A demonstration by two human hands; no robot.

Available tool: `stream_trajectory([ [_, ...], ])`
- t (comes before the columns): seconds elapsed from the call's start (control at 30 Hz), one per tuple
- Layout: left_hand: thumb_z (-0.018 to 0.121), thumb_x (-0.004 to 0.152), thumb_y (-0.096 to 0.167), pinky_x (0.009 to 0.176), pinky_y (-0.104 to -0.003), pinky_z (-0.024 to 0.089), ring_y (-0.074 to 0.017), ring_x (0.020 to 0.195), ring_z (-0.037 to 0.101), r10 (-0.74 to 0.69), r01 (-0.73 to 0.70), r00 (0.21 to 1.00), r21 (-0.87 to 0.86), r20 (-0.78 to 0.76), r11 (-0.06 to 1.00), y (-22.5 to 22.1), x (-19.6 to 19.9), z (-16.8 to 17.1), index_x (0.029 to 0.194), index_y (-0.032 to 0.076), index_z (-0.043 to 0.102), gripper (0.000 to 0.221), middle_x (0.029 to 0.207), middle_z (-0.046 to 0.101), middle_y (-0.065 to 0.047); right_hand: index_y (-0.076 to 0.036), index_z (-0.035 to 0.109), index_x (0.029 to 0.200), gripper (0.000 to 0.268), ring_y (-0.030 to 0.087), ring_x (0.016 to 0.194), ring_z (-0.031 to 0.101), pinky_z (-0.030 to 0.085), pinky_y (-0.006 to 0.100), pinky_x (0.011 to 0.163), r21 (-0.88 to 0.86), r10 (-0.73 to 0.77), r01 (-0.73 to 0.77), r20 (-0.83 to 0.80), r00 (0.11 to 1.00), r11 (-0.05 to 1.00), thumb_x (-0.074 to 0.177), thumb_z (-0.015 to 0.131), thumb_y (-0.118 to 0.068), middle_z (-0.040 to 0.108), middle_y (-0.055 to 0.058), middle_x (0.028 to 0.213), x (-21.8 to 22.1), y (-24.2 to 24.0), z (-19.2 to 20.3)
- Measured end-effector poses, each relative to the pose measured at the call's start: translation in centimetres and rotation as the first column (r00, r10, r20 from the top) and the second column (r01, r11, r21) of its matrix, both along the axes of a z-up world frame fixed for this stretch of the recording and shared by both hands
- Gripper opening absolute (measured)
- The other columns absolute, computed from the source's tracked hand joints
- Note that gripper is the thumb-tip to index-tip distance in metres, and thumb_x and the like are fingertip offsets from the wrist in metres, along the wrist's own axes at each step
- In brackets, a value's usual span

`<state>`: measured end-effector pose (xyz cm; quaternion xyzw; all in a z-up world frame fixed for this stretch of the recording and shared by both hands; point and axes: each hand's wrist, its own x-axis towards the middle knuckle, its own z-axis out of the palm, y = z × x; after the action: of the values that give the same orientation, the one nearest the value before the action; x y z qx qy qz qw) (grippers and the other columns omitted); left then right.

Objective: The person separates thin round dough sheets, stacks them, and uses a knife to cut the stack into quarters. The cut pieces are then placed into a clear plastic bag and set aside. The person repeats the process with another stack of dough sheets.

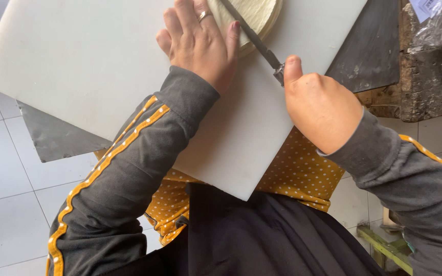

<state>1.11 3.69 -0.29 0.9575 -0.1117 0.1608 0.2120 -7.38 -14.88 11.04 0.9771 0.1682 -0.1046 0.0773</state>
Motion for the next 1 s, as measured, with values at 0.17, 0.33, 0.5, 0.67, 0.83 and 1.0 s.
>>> stream_trajectory([
  [0.17,0.058,0.104,0.045,0.084,-0.055,0.035,-0.0372,0.115,0.041,-0.024,0.024,1.0,0.011,-0.016,1.0,-0.3,0.2,-0.1,0.117,-0.008,0.063,0.055,0.12,0.046,-0.021,0.021,0.045,0.132,0.049,0.035,0.058,0.071,0.058,0.04,0.047,-0.02,0.007,-0.008,-0.043,0.999,1.0,0.089,0.058,0.003,0.064,0.02,0.058,0.0,-0.2,-0.1],
  [0.33,0.058,0.105,0.041,0.084,-0.055,0.035,-0.0378,0.12,0.041,-0.052,0.052,0.999,-0.005,0.001,0.999,-0.3,0.1,-0.2,0.115,-0.006,0.066,0.049,0.122,0.047,-0.021,0.02,0.046,0.131,0.047,0.034,0.058,0.072,0.058,0.04,0.048,0.004,0.014,-0.014,0.005,1.0,1.0,0.089,0.059,0.002,0.064,0.019,0.059,0.3,0.2,-0.7],
  [0.5,0.059,0.105,0.041,0.088,-0.056,0.036,-0.0386,0.119,0.042,-0.062,0.062,0.998,-0.002,-0.01,0.998,-0.2,0.2,-0.3,0.115,-0.007,0.065,0.05,0.121,0.047,-0.022,0.019,0.048,0.127,0.039,0.036,0.059,0.071,0.058,0.042,0.048,0.072,0.0,-0.004,0.046,0.999,0.997,0.094,0.057,0.0,0.065,0.022,0.061,1.4,0.5,-1.7],
  [0.67,0.061,0.103,0.041,0.091,-0.057,0.037,-0.0412,0.121,0.042,-0.042,0.042,0.997,-0.003,0.063,0.999,-0.2,0.4,-0.8,0.111,-0.006,0.066,0.048,0.123,0.047,-0.022,0.014,0.049,0.118,0.028,0.037,0.06,0.071,0.058,0.043,0.048,0.127,-0.012,-0.003,0.117,0.993,0.992,0.096,0.056,-0.001,0.066,0.021,0.062,2.6,1.0,-3.3],
  [0.83,0.064,0.101,0.04,0.095,-0.056,0.038,-0.0394,0.12,0.043,-0.011,0.011,1.0,-0.064,0.002,0.998,-0.2,0.7,-0.9,0.116,-0.007,0.063,0.05,0.127,0.046,-0.022,0.005,0.05,0.109,0.015,0.037,0.062,0.072,0.059,0.044,0.05,0.217,-0.03,-0.019,0.219,0.975,0.976,0.098,0.056,-0.003,0.067,0.021,0.065,4.3,1.8,-4.7],
  [1.0,0.068,0.095,0.041,0.095,-0.052,0.039,-0.0379,0.119,0.044,0.027,-0.019,0.996,-0.093,0.086,0.996,-0.5,0.7,-0.6,0.131,-0.012,0.053,0.066,0.13,0.044,-0.022,0.002,0.049,0.106,0.012,0.038,0.065,0.073,0.059,0.045,0.052,0.205,-0.013,-0.044,0.269,0.963,0.978,0.098,0.055,-0.003,0.068,0.021,0.067,4.1,1.5,-4.4],
])
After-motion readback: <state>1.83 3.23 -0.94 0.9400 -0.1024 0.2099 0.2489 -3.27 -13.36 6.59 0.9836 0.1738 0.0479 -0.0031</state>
